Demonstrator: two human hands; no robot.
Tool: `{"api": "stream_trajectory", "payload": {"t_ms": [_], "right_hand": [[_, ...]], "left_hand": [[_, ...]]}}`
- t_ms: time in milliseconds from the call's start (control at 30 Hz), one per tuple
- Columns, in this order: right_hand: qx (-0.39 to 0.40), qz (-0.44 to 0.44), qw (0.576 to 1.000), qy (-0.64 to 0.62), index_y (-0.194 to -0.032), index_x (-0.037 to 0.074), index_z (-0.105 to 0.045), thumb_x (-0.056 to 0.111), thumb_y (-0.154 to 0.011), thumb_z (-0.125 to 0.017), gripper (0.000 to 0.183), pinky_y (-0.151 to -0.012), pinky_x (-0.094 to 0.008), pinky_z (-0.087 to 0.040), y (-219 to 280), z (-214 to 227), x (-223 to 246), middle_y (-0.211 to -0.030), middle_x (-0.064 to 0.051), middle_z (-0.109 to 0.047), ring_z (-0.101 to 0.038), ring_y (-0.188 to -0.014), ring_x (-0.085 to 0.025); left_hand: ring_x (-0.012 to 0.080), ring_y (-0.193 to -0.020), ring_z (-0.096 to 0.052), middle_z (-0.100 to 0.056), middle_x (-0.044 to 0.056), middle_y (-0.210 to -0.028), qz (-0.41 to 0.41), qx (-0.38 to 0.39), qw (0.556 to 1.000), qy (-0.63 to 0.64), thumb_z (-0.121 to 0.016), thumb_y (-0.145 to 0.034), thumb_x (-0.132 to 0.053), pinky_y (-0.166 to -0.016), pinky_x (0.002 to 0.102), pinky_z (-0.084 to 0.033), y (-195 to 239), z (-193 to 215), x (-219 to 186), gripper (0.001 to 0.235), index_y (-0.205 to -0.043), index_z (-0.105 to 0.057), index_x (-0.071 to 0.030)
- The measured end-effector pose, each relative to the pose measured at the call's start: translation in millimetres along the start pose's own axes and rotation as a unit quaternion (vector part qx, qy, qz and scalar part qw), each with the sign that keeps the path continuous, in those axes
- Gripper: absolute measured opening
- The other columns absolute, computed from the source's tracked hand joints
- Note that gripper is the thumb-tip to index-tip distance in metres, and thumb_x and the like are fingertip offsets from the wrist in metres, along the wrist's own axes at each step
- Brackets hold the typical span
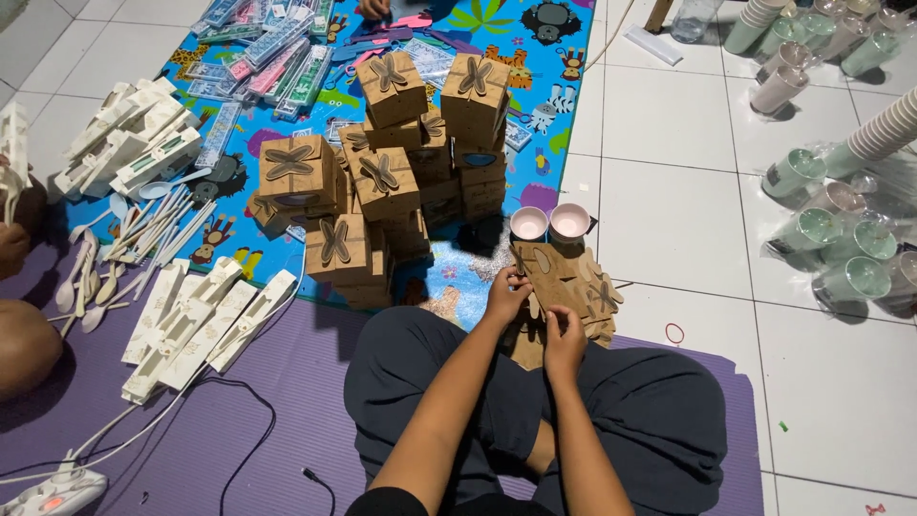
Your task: Assembling small cardboard gift boxes and placing small pink cups inside them.
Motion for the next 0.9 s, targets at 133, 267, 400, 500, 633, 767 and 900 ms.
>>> {"api": "stream_trajectory", "payload": {"t_ms": [133, 267, 400, 500, 633, 767, 900], "right_hand": [[-0.042, 0.000, 0.999, -0.002, -0.114, 0.005, -0.066, 0.012, -0.104, -0.063, 0.013, -0.083, -0.047, -0.056, -5.6, 0.0, -17.1, -0.101, -0.017, -0.069, -0.067, -0.101, -0.036], [-0.092, -0.003, 0.995, -0.029, -0.112, 0.006, -0.063, 0.012, -0.104, -0.064, 0.010, -0.075, -0.042, -0.056, -12.5, -2.1, -36.2, -0.098, -0.016, -0.068, -0.067, -0.094, -0.032], [-0.120, -0.002, 0.991, -0.058, -0.113, 0.007, -0.059, 0.011, -0.104, -0.064, 0.011, -0.075, -0.040, -0.056, -13.0, -0.8, -41.2, -0.100, -0.016, -0.067, -0.067, -0.095, -0.031], [-0.124, -0.005, 0.985, -0.120, -0.116, 0.004, -0.051, 0.009, -0.106, -0.060, 0.015, -0.079, -0.035, -0.056, -11.4, 2.3, -38.9, -0.103, -0.019, -0.065, -0.065, -0.095, -0.028], [-0.135, 0.013, 0.980, -0.148, -0.117, 0.005, -0.047, 0.011, -0.109, -0.057, 0.014, -0.078, -0.033, -0.058, -11.7, 1.5, -37.0, -0.102, -0.016, -0.061, -0.064, -0.093, -0.024], [-0.142, 0.022, 0.983, -0.111, -0.116, 0.005, -0.048, 0.010, -0.108, -0.059, 0.015, -0.075, -0.035, -0.057, -8.5, 1.6, -35.4, -0.100, -0.016, -0.062, -0.065, -0.087, -0.024], [-0.134, 0.041, 0.989, -0.047, -0.113, 0.005, -0.054, 0.015, -0.107, -0.062, 0.014, -0.072, -0.042, -0.055, -1.9, -0.7, -23.8, -0.099, -0.018, -0.064, -0.067, -0.090, -0.034]], "left_hand": [[0.0201, -0.094, -0.071, -0.071, 0.012, -0.116, 0.016, -0.004, 1.000, 0.005, -0.078, -0.083, -0.016, -0.071, 0.031, -0.064, 12.9, -1.0, -11.9, 0.057, -0.134, -0.052, -0.008], [0.0255, -0.098, -0.071, -0.068, 0.017, -0.120, 0.018, 0.006, 1.000, -0.020, -0.079, -0.083, -0.016, -0.073, 0.036, -0.066, 29.0, -0.7, -31.2, 0.066, -0.138, -0.045, -0.006], [0.0314, -0.106, -0.069, -0.066, 0.019, -0.124, -0.006, 0.003, 0.999, -0.040, -0.076, -0.082, -0.010, -0.085, 0.041, -0.063, 37.0, 0.1, -42.6, 0.065, -0.139, -0.044, -0.006], [0.0299, -0.105, -0.070, -0.067, 0.016, -0.124, -0.005, -0.009, 0.998, -0.062, -0.075, -0.084, -0.011, -0.086, 0.039, -0.062, 23.5, -1.2, -24.3, 0.065, -0.141, -0.041, -0.009], [0.0302, -0.111, -0.069, -0.070, 0.014, -0.121, 0.005, -0.015, 0.996, -0.090, -0.073, -0.089, -0.023, -0.093, 0.041, -0.058, 31.3, -1.9, -33.1, 0.061, -0.141, -0.043, -0.011], [0.0290, -0.113, -0.067, -0.070, 0.014, -0.121, 0.024, -0.001, 0.996, -0.085, -0.073, -0.088, -0.030, -0.095, 0.042, -0.056, 38.5, -0.1, -41.4, 0.063, -0.140, -0.045, -0.010], [0.0277, -0.112, -0.068, -0.070, 0.013, -0.120, 0.021, 0.007, 0.996, -0.082, -0.077, -0.085, -0.030, -0.094, 0.040, -0.056, 42.2, -1.1, -45.3, 0.071, -0.143, -0.041, -0.009]]}}
Point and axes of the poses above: each hand's wrist, its own y-axis away from the middle knuckle, its own z-axis out of the back of the hand, x = y × z, the point moved 2 cm from there along -y, towards the middle knuckle
